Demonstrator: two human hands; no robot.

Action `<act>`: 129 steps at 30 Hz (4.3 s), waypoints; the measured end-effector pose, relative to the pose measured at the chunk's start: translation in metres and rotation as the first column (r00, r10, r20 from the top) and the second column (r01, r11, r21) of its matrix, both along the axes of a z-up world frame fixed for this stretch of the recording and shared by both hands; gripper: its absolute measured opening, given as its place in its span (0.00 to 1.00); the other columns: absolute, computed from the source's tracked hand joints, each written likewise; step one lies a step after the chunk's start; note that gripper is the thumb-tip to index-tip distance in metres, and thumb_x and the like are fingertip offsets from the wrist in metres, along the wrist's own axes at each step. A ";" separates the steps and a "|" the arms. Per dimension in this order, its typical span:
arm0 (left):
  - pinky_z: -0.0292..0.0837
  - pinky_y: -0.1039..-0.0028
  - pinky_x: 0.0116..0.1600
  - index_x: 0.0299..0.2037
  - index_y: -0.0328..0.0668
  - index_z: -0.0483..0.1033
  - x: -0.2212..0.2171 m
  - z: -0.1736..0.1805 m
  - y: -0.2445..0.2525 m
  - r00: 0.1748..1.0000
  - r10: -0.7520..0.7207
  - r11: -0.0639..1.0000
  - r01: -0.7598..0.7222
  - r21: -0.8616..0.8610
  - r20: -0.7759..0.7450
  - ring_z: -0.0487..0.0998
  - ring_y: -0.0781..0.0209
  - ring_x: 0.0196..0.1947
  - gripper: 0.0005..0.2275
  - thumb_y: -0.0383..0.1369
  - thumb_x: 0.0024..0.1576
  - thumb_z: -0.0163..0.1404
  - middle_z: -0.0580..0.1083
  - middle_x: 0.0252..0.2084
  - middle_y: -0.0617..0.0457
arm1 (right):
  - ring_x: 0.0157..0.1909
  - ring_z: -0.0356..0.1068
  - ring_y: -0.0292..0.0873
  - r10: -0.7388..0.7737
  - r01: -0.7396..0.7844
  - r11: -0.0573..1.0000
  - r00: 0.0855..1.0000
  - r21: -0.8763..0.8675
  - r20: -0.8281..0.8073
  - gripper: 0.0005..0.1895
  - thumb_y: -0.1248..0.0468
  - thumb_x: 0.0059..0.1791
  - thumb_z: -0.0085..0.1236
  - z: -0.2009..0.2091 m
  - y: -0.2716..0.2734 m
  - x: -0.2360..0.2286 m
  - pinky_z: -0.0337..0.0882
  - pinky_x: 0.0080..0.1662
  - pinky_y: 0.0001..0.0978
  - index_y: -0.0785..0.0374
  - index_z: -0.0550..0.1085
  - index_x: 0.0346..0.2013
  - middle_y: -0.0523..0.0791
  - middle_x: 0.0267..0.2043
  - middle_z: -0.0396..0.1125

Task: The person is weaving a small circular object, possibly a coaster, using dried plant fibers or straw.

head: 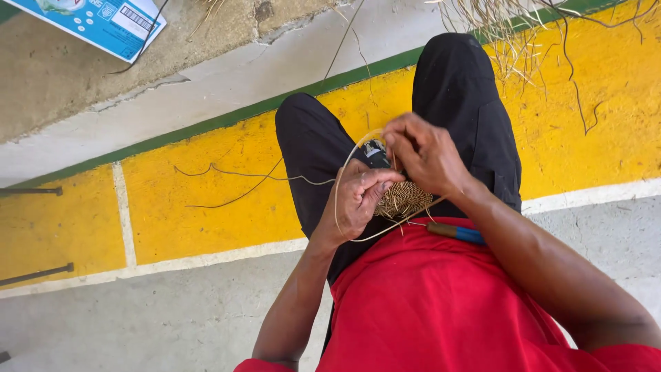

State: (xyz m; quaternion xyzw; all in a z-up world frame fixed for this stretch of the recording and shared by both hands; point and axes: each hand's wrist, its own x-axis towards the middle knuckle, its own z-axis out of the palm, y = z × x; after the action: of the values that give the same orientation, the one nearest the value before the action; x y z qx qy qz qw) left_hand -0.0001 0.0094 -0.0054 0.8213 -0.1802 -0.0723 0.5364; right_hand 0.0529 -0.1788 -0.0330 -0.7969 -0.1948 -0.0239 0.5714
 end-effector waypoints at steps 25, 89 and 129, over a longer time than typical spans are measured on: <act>0.61 0.68 0.52 0.49 0.48 0.77 -0.001 -0.009 -0.005 0.993 0.066 0.988 -0.078 0.130 0.096 0.73 0.61 0.41 0.12 0.41 0.70 0.41 0.78 0.40 0.59 | 0.32 0.76 0.38 0.331 -0.104 0.866 0.853 0.489 -0.404 0.08 0.66 0.56 0.51 0.031 -0.054 -0.040 0.78 0.34 0.29 0.62 0.69 0.50 0.46 0.37 0.73; 0.63 0.68 0.51 0.49 0.47 0.76 -0.027 0.004 -0.009 0.970 0.048 0.983 -0.089 0.161 0.240 0.75 0.62 0.42 0.07 0.27 0.62 0.54 0.78 0.38 0.62 | 0.46 0.75 0.37 0.247 -0.248 0.969 0.954 0.012 -0.170 0.14 0.65 0.50 0.60 0.025 -0.031 -0.018 0.75 0.47 0.33 0.65 0.76 0.50 0.47 0.46 0.74; 0.61 0.70 0.49 0.52 0.55 0.80 -0.012 0.001 -0.006 0.984 0.006 0.995 -0.025 0.102 0.181 0.70 0.63 0.37 0.11 0.28 0.62 0.54 0.74 0.33 0.62 | 0.44 0.74 0.36 0.228 -0.141 0.958 0.901 0.248 -0.369 0.15 0.57 0.57 0.49 -0.005 -0.027 -0.034 0.76 0.46 0.30 0.63 0.73 0.52 0.42 0.42 0.74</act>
State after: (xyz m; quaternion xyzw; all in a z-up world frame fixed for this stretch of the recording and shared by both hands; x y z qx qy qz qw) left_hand -0.0119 0.0038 -0.0043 0.8526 -0.2174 -0.0027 0.4752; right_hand 0.0189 -0.2062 -0.0381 -0.6965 -0.1470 0.1705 0.6814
